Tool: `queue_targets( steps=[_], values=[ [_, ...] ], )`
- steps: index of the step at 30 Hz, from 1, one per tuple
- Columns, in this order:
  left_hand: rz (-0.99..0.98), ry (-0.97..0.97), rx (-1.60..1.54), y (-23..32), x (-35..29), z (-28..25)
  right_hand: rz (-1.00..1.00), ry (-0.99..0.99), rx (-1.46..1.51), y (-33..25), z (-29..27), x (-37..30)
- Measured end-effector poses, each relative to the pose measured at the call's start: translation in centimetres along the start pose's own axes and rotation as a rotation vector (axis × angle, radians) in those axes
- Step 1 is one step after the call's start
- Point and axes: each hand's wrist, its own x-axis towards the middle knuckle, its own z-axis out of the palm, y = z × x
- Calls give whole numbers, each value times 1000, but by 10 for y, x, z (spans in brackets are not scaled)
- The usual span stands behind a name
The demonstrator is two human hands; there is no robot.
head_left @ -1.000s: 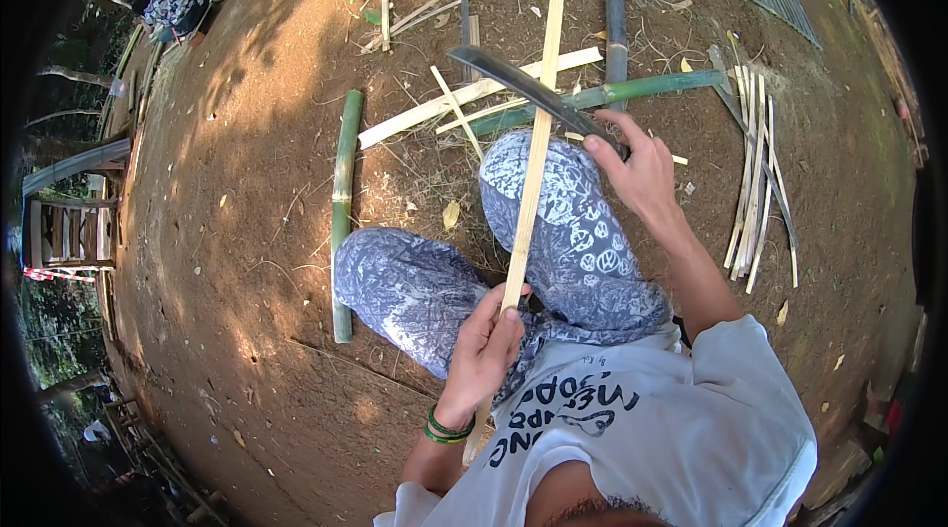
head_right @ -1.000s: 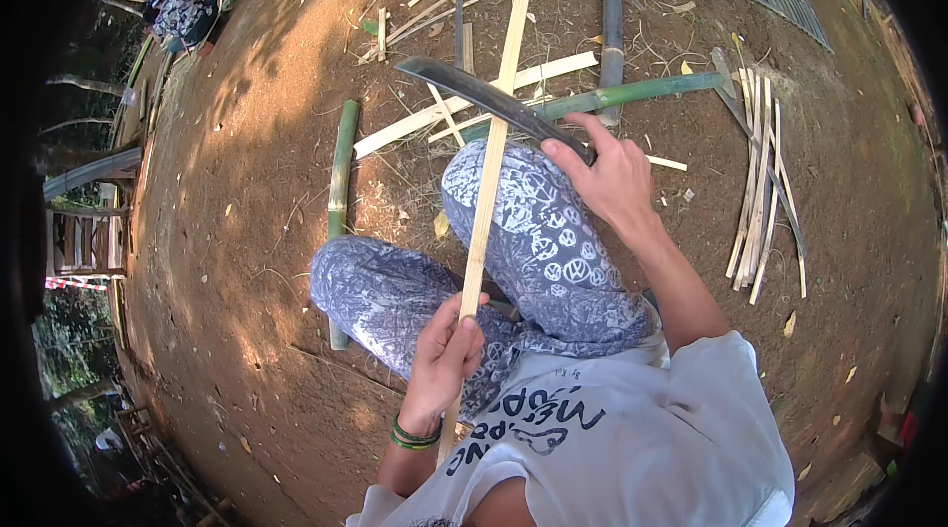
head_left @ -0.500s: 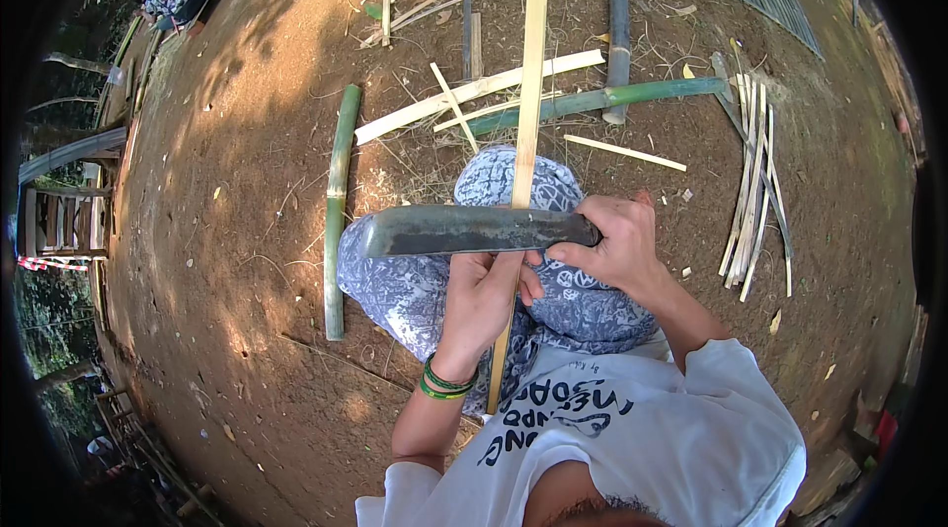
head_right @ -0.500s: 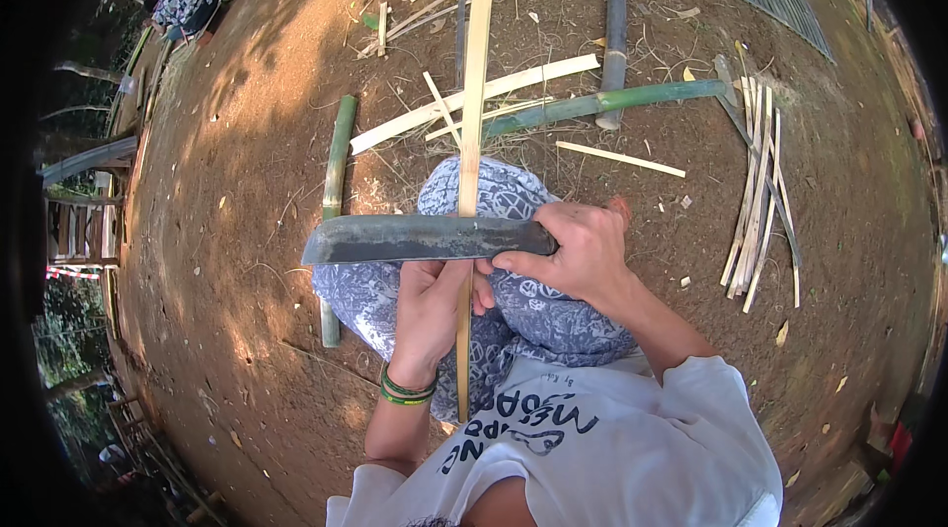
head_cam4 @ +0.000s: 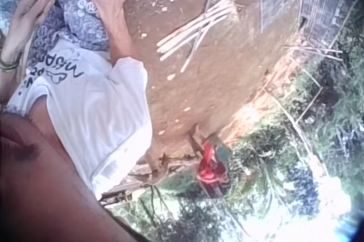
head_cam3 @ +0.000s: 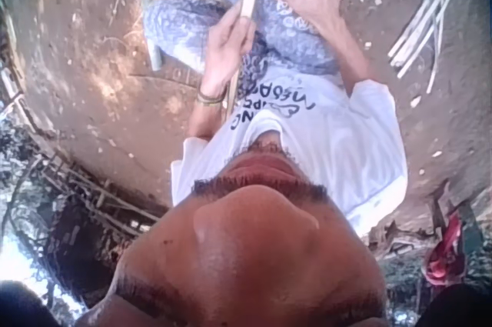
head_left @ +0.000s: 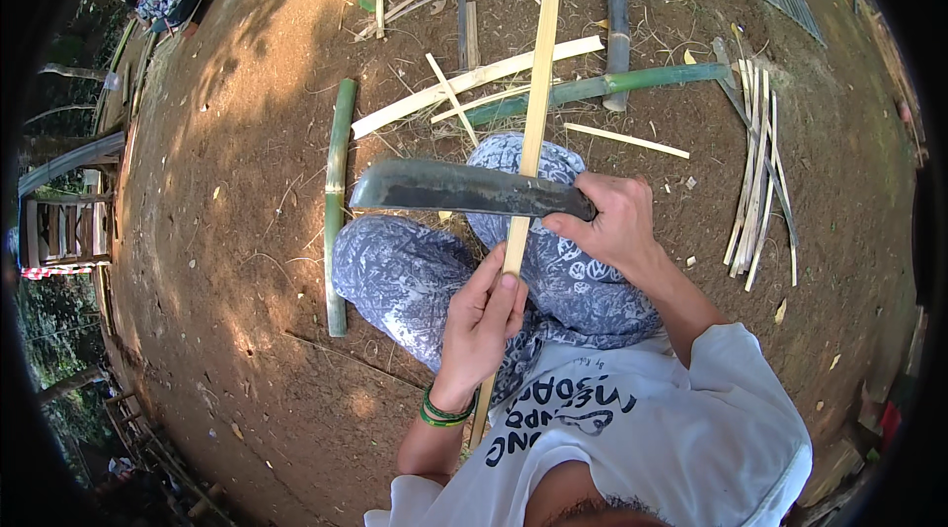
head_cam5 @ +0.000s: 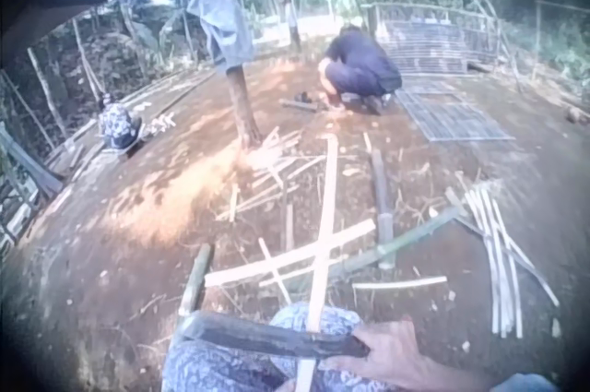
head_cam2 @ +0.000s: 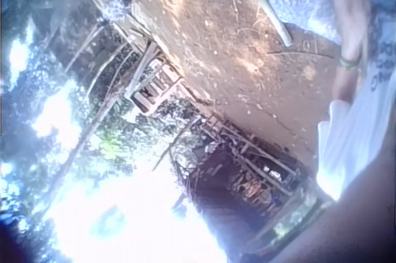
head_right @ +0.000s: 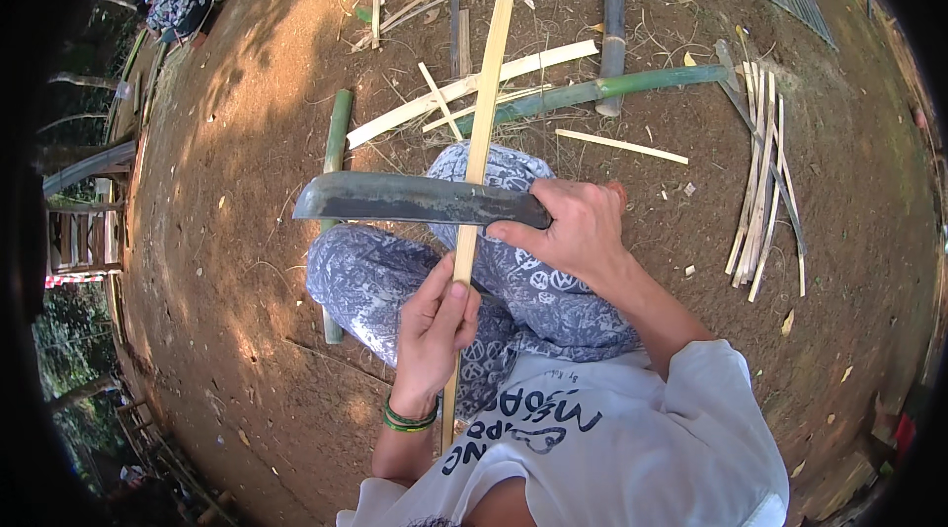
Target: The person sits on the ground and uses a machete to split long bamboo strips into thinner slats. They hold the bamboo against a support structure and repeatedly strike it with the machete to separate the material.
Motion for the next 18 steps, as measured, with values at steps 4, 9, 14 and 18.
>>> queue_targets(
  steps=[4, 9, 14, 18],
  values=[
    [75, 5, 58, 1, 11, 2, -130, -35, -14, -9, -4, -1],
    [44, 11, 113, 1, 3, -3, -189, 31, 7, -8, 1, -3],
    [56, 36, 191, -1, -14, -4, -133, 37, -2, -2, 2, -5],
    [37, 55, 160, -2, -26, -8, -179, 34, -40, -5, -1, -5]
  ],
)
